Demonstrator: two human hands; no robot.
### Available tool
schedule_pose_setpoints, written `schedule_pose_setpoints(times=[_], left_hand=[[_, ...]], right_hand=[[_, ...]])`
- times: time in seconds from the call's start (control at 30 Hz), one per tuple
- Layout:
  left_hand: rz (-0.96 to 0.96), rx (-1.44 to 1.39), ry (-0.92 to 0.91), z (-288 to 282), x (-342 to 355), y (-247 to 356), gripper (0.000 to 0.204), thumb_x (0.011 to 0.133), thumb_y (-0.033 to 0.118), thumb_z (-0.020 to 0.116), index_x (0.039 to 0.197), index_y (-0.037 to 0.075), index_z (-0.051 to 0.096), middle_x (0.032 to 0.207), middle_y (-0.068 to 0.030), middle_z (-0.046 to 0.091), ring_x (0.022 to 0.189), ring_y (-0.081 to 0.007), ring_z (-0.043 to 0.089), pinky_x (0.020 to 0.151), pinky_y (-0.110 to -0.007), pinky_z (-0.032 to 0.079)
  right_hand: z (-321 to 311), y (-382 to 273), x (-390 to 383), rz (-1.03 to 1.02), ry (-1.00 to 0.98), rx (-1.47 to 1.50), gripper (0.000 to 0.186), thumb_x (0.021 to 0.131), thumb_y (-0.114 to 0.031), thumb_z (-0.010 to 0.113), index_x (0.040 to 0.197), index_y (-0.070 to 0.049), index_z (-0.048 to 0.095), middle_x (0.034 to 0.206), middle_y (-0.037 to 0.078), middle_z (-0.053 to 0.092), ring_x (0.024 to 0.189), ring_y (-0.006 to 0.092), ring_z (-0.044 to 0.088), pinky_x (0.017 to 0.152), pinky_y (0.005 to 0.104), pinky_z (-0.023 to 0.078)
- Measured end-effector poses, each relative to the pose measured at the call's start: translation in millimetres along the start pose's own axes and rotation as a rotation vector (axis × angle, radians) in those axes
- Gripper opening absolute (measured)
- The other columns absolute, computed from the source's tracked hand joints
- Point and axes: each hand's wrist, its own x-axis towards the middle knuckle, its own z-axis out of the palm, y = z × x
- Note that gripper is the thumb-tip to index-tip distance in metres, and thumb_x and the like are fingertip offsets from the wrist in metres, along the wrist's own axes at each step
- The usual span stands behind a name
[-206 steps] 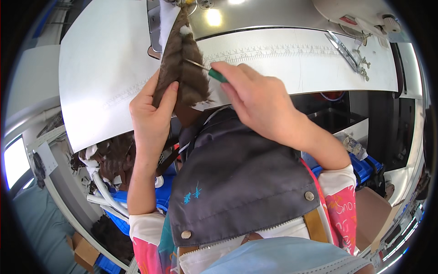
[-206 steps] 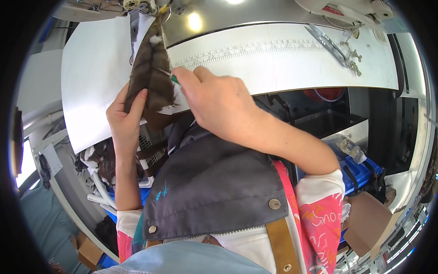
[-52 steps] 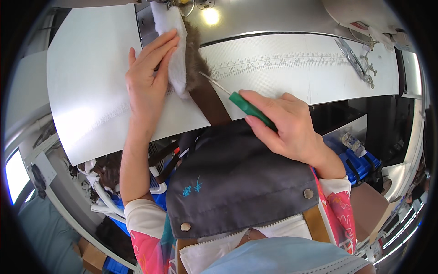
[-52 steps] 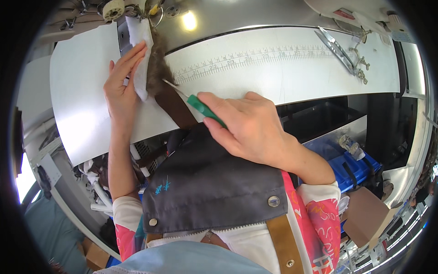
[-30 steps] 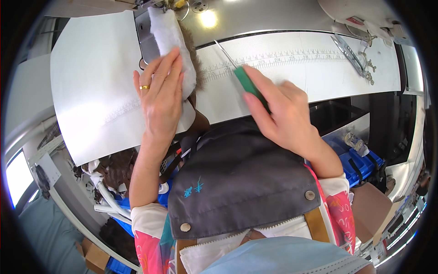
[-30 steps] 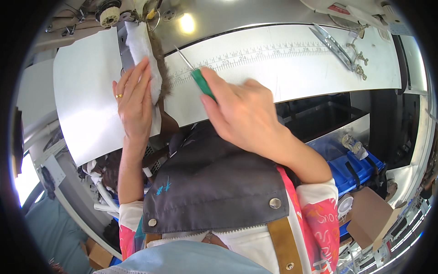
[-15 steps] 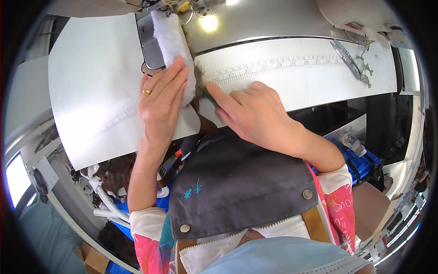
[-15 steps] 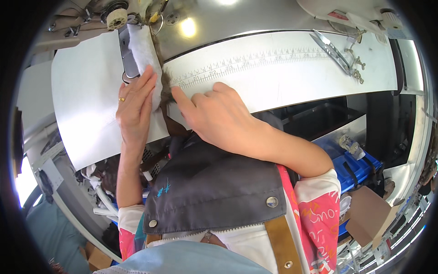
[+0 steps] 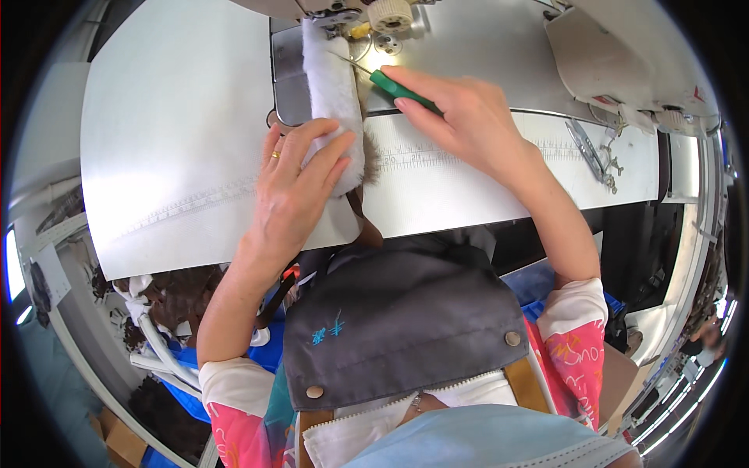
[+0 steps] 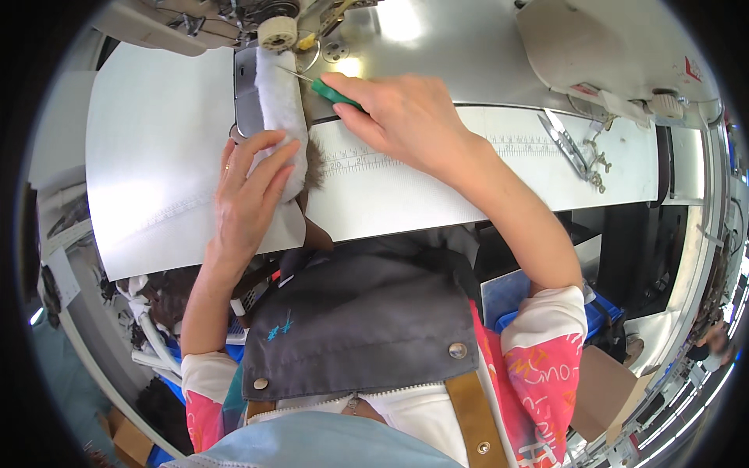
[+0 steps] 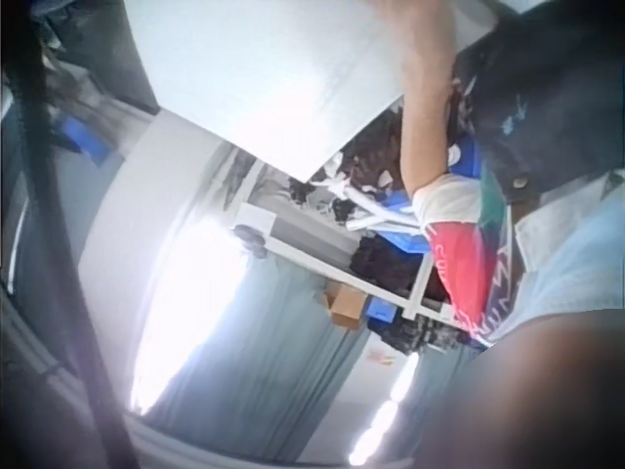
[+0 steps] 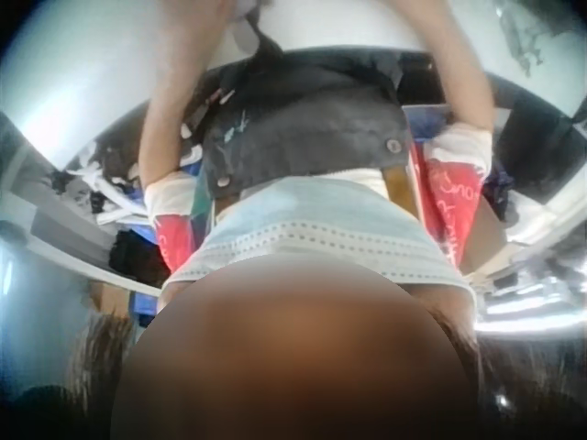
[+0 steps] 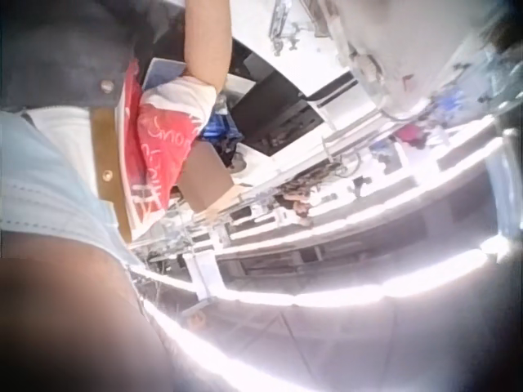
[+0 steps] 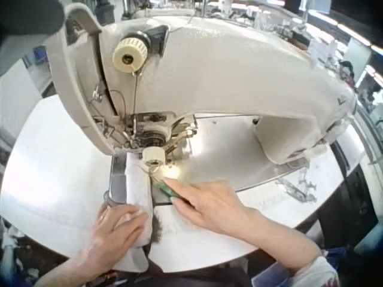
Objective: Sewing a fur and leather trim piece onto a garment part using an industrial sewing machine.
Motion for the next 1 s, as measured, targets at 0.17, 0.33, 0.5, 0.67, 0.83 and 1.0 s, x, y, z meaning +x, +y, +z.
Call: schedule_pose_setpoints(times=[0.17, 0.33, 0.5, 0.67, 0.83, 1.0], left_hand=[[0.014, -0.050, -0.015, -3.8, 0.2, -4.1, 0.026, 0.076, 0.008, 0.071, 0.101, 0.010, 0.067, 0.108, -0.0015, 0.058, 0.093, -0.0214, 0.060, 0.094, -0.048, 0.041], [0.021, -0.077, 0.008, -2.7, 6.4, -5.0, 0.026, 0.075, 0.008, 0.071, 0.101, 0.011, 0.067, 0.107, -0.0004, 0.059, 0.091, -0.0196, 0.060, 0.096, -0.049, 0.039], [-0.001, -0.039, -0.020, 0.8, 16.1, -10.6, 0.025, 0.077, 0.009, 0.070, 0.102, 0.013, 0.067, 0.108, 0.0013, 0.059, 0.089, -0.0178, 0.060, 0.098, -0.050, 0.038], [-0.049, -0.051, -0.059, 3.9, 24.0, -19.9, 0.026, 0.082, 0.008, 0.065, 0.107, 0.015, 0.068, 0.112, -0.0018, 0.062, 0.096, -0.0194, 0.061, 0.100, -0.047, 0.035], [0.060, -0.037, 0.063, 11.5, 37.0, -35.0, 0.022, 0.082, 0.012, 0.066, 0.104, 0.015, 0.067, 0.108, 0.0024, 0.060, 0.084, -0.0155, 0.060, 0.096, -0.047, 0.037], [0.086, -0.027, 0.079, 15.9, 44.8, -42.3, 0.022, 0.082, 0.009, 0.065, 0.103, 0.014, 0.067, 0.108, 0.0017, 0.061, 0.085, -0.0177, 0.059, 0.095, -0.046, 0.038]], right_hand=[[-4.4, -1.1, 1.7, -0.026, -0.070, -0.059, 0.034, 0.084, -0.016, 0.062, 0.118, -0.012, 0.061, 0.066, 0.011, 0.060, 0.056, 0.0285, 0.055, 0.053, 0.0371, 0.042], [-0.2, 0.6, 3.3, -0.006, -0.040, -0.068, 0.035, 0.084, -0.015, 0.063, 0.118, -0.012, 0.062, 0.063, 0.011, 0.059, 0.052, 0.0278, 0.053, 0.051, 0.0370, 0.041], [2.3, -0.5, -7.1, -0.096, 0.071, 0.144, 0.037, 0.082, -0.014, 0.064, 0.119, -0.012, 0.062, 0.071, 0.009, 0.064, 0.049, 0.0258, 0.050, 0.051, 0.0350, 0.041], [6.8, 1.0, -11.4, -0.021, 0.026, -0.044, 0.038, 0.081, -0.015, 0.065, 0.118, -0.013, 0.062, 0.072, 0.008, 0.065, 0.051, 0.0252, 0.051, 0.051, 0.0345, 0.041], [6.4, 3.8, -7.3, 0.019, 0.021, -0.059, 0.037, 0.081, -0.015, 0.065, 0.118, -0.013, 0.063, 0.070, 0.008, 0.064, 0.052, 0.0254, 0.052, 0.051, 0.0351, 0.041], [-6.3, -18.2, -34.5, 0.268, 0.015, 0.131, 0.036, 0.082, -0.015, 0.064, 0.118, -0.007, 0.061, 0.062, 0.012, 0.058, 0.050, 0.0250, 0.054, 0.051, 0.0342, 0.042]])
